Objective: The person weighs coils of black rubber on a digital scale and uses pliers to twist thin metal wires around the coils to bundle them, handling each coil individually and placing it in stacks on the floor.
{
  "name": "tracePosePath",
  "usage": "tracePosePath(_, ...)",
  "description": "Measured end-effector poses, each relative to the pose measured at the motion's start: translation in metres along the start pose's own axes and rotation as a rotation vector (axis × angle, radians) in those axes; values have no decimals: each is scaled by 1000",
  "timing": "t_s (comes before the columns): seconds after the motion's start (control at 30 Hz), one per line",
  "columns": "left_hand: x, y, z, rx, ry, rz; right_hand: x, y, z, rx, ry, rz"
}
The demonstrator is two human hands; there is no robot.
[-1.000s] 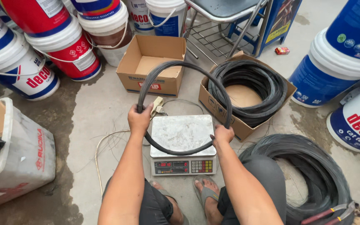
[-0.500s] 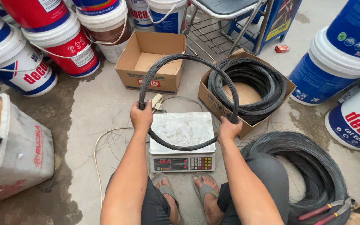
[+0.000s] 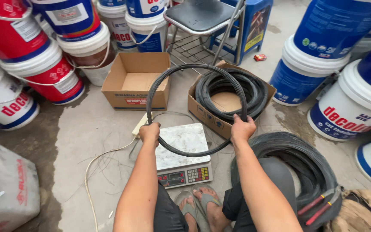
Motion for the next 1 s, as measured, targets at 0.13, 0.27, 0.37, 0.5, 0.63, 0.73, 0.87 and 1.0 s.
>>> tracePosePath(0.13, -1, 53, -12, -22, 22, 115, 29, -27, 10, -24, -13, -71)
tracePosePath(0.27, 1, 102, -18, 13, 66, 183, 67, -37, 7, -75, 8, -117)
tracePosePath(0.37, -17, 107, -40, 21, 67, 174, 73, -42, 21, -73, -19, -122)
tracePosePath(0.5, -40, 125, -73, -3, 90, 196, 109, -55, 13, -104, -37, -176)
tracePosePath(0.63, -35, 158, -86, 3, 133, 232, 147, -56, 6, -123, -9, -219)
tracePosePath(0.73, -19, 194, -86, -36, 197, 241, 167, -51, 4, -72, 70, -229)
tracePosePath(0.87, 13, 237, -90, -36, 294, 238, 191, -30, 0, 3, 130, -199)
tracePosePath(1.0, 30, 286, -103, -157, 336, 400, 209, 8, 5, -29, 123, -143)
Point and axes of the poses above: each hand's wrist, its own x-axis towards the middle knuckle, its own y-axis out of the palm, z = x × y, the point moved 10 cm from there along x, towards the middle knuckle, and after that the axes turned 13 degrees about y, right-handed, at the moved point
